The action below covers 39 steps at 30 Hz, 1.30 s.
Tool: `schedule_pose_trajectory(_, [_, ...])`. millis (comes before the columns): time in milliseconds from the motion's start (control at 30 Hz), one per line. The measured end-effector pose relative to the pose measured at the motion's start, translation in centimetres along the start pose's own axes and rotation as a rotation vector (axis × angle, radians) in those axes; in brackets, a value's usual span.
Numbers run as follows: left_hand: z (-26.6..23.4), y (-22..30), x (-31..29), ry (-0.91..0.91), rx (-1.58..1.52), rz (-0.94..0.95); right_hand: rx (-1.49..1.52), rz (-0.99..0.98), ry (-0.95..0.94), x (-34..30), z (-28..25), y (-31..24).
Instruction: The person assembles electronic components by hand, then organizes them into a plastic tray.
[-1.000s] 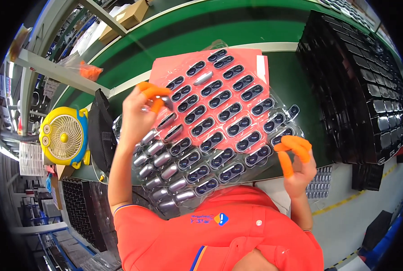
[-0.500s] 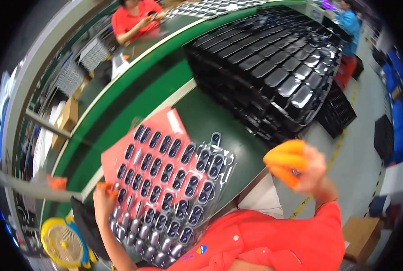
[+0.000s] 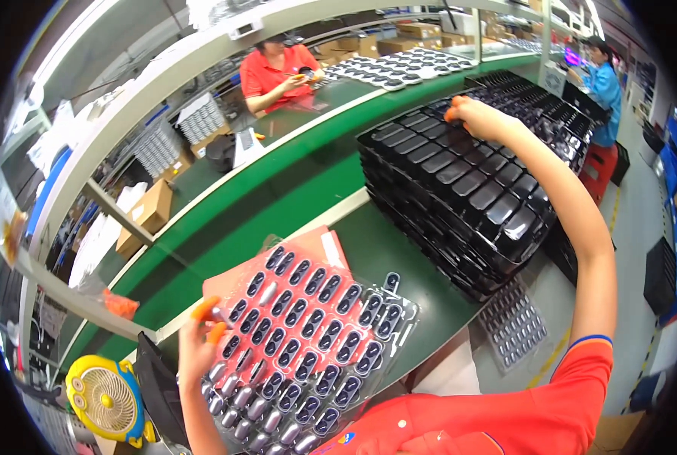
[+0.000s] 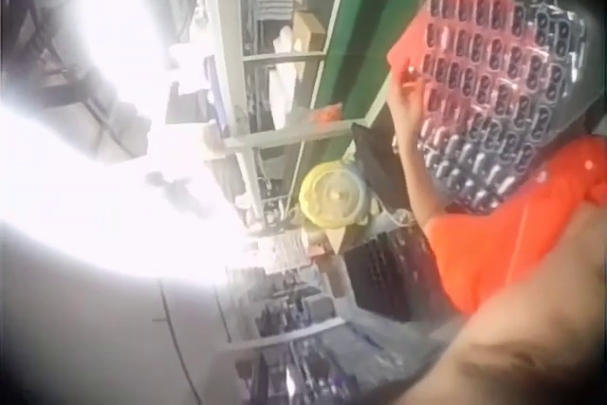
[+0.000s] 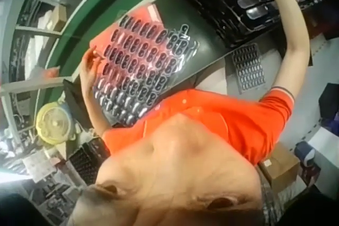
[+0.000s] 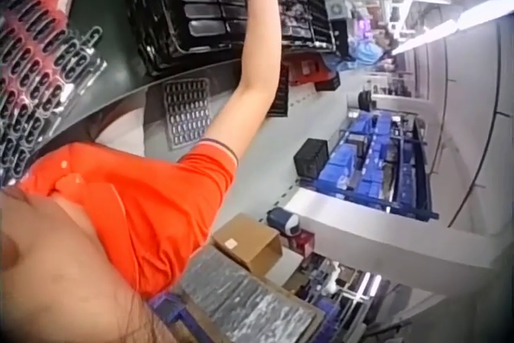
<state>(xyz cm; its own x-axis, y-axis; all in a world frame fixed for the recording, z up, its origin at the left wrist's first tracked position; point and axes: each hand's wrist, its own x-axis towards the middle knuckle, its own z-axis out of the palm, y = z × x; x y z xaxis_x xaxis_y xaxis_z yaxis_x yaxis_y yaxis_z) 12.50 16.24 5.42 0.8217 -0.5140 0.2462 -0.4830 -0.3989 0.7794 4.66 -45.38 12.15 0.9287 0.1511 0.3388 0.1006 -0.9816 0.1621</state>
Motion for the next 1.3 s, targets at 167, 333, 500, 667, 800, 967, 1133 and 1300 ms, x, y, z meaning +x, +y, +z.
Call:
schedule_pose_trajectory(167, [4.4,3.2,0.9,-0.229,-0.253,0.06,0.127,0.221,0.031,-2.3,-1.7,-3.9])
schedule_pose_trajectory(333, [8.6,6.9,2.8,-0.441,-0.418,-0.043,0.239,0.263,0.481,-6.3,-5.8,-10.1])
schedule_pose_trajectory(500, [13.2,9.0,3.8,-0.608,-0.9,-0.098,0.534,0.424,0.753,-9.5,-7.1,-18.3])
schedule_pose_trajectory(667, [15.7,8.2,4.9,-0.732,-1.272,-0.293,0.832,0.378,0.787,-12.0,-4.9,-27.6])
schedule_pose_trajectory(800, [17.7,9.4,4.3,-0.689,-1.263,-0.227,1.222,0.422,0.684,-12.2,-0.6,-30.6])
schedule_pose_trajectory(967, [18.8,7.8,2.8,-0.79,-1.35,-0.267,1.669,0.608,0.842,-10.5,2.6,-33.0])
schedule_pose_trajectory(1133, [19.0,7.6,2.9,-0.605,-1.186,-0.161,1.233,0.555,0.947,-10.1,4.4,-33.6])
schedule_pose_trajectory(1300, [18.8,8.0,3.1,-0.603,-1.08,-0.049,1.234,0.564,0.828,-10.0,4.1,-33.6])
